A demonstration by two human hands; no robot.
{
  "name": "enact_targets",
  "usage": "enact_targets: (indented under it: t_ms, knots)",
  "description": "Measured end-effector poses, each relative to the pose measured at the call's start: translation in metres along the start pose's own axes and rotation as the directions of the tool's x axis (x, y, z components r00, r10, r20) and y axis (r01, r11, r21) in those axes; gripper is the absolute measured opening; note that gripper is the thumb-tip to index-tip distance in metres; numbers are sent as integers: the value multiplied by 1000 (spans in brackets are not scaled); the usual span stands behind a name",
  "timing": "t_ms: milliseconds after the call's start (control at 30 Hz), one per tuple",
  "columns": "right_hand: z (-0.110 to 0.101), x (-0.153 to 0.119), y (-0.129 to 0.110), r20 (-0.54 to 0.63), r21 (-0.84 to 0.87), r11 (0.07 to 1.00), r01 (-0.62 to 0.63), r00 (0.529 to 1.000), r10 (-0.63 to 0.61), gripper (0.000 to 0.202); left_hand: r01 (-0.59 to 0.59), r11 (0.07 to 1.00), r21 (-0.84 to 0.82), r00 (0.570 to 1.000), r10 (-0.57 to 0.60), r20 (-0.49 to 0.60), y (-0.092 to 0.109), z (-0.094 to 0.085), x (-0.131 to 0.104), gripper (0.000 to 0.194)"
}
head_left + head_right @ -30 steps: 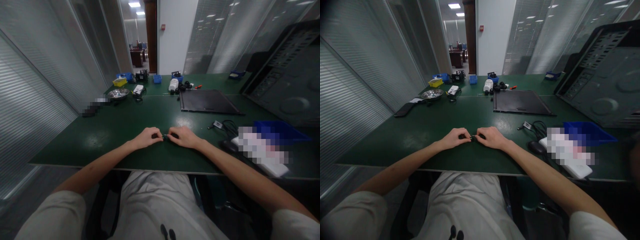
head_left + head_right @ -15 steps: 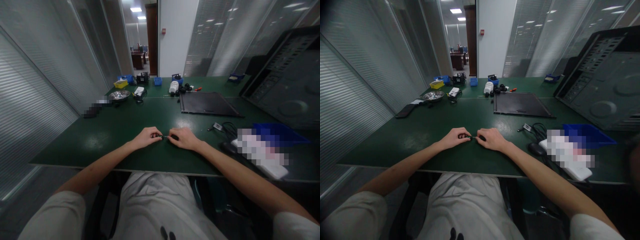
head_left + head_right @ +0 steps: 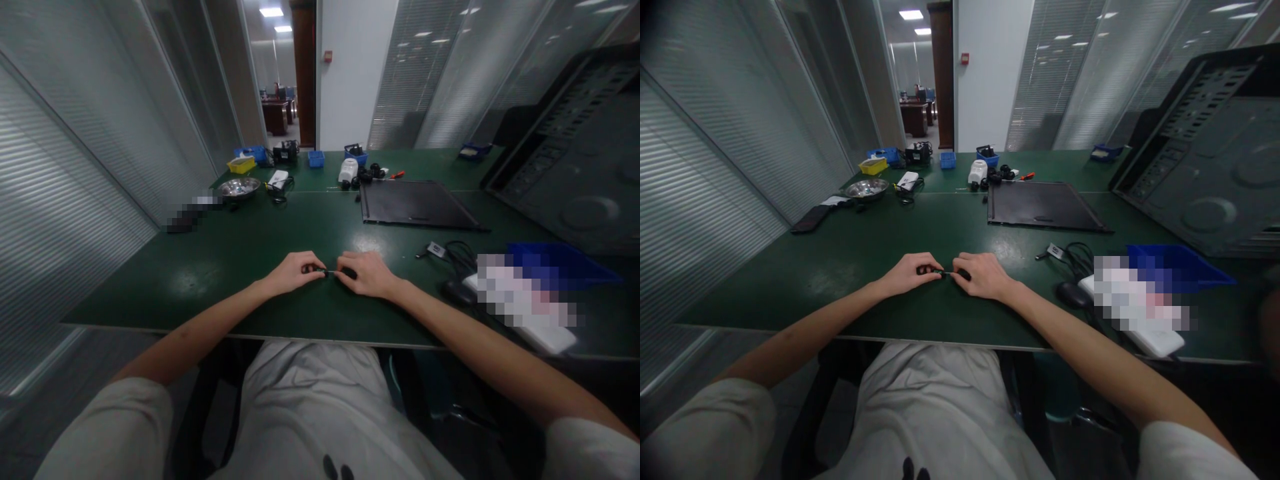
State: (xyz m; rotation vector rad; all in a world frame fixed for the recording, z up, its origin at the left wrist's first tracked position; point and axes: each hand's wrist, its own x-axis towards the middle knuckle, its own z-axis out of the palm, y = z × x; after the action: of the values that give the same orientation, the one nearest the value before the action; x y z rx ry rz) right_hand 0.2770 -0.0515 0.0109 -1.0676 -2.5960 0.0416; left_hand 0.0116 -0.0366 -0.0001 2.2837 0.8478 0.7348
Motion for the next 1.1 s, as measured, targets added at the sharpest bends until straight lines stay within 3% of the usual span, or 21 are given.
enact_targets:
  t_ms: [500,767,933,1100]
  knots:
    - [8,1,1,-29,87,996,19,999,-16,24,-89,996,26,989,92,-115,-6,2,-2,21]
    - [5,2,-8,39,-65,992,104,994,-102,25,-182,967,177,981,191,-38,-6,10,-3,22]
    - [9,4,-12,21,-45,993,105,994,-104,25,-153,983,97,985,160,-61,-4,11,-2,20]
    - [8,4,-12,23,-41,994,106,994,-105,24,-48,999,-8,998,48,-49,-3,5,1,17]
